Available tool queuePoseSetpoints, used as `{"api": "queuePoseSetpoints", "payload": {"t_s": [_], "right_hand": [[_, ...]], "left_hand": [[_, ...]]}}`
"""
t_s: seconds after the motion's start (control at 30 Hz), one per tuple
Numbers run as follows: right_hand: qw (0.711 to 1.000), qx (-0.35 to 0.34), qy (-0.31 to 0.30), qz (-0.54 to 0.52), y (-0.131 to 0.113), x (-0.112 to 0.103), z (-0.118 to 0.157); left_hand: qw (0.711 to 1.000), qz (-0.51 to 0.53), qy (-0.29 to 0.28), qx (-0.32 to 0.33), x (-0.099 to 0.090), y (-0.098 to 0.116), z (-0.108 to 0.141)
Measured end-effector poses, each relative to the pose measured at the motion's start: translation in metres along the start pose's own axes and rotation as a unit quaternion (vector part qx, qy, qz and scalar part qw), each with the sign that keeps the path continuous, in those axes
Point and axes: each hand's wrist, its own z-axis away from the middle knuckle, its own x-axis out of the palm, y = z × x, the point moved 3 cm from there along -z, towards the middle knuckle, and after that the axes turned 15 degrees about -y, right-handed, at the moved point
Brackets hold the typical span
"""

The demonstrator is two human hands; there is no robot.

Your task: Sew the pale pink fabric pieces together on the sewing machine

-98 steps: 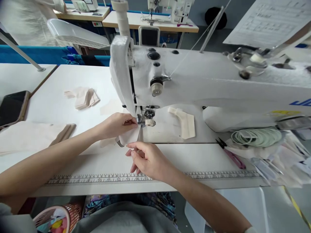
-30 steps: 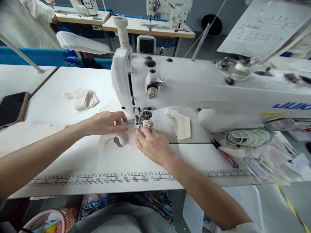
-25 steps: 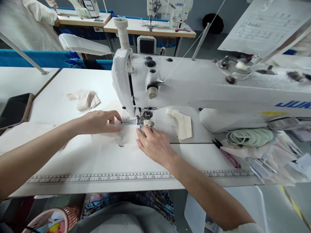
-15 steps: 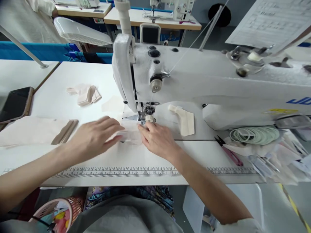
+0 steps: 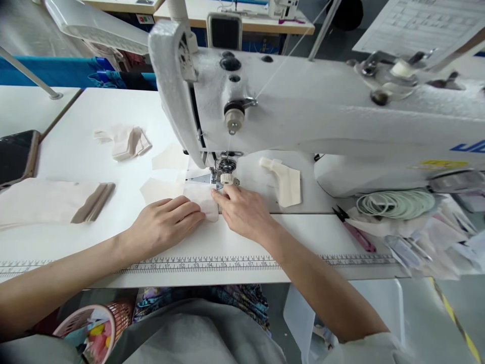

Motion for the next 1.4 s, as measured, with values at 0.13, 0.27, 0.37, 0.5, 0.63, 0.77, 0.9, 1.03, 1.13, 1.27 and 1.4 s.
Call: {"api": "queuePoseSetpoints", "payload": {"t_s": [0.13,0.27,0.37,0.5,0.63,0.77,0.9,1.03,1.13,1.27,1.4], "right_hand": [[1.0,-0.005,0.009,0.004,0.0,0.001,0.001],[1.0,-0.005,0.017,0.003,0.0,0.001,0.002],[1.0,-0.004,0.015,0.006,0.0,0.001,0.001],[1.0,-0.003,0.017,0.01,-0.001,0.001,0.001],[1.0,-0.003,0.016,0.013,-0.001,0.002,0.001],[1.0,-0.002,0.013,0.018,-0.001,0.003,0.001],[0.999,-0.001,0.024,0.021,-0.003,0.003,0.001],[0.999,0.002,0.022,0.03,-0.005,0.003,0.001],[0.999,0.005,0.022,0.038,-0.005,0.002,0.001],[0.999,0.011,0.026,0.046,-0.007,0.002,0.002],[0.998,0.014,0.033,0.052,-0.009,0.002,0.003]], "left_hand": [[1.0,-0.014,0.007,-0.003,0.001,0.001,-0.001],[1.0,-0.017,0.021,-0.003,0.0,0.001,-0.001],[1.0,-0.021,0.021,-0.003,0.0,0.001,-0.001],[0.999,-0.026,0.02,0.0,0.001,0.002,-0.001],[1.0,-0.019,0.023,-0.004,0.001,0.005,0.0],[0.999,0.015,0.048,0.003,-0.007,0.01,0.005],[0.998,0.037,0.042,0.011,-0.01,0.015,0.009],[0.999,0.04,0.034,0.013,-0.009,0.016,0.012],[0.998,0.049,0.029,0.01,-0.008,0.015,0.012],[0.998,0.054,0.031,0.013,-0.006,0.015,0.013],[0.998,0.048,0.036,0.012,-0.005,0.015,0.013]]}}
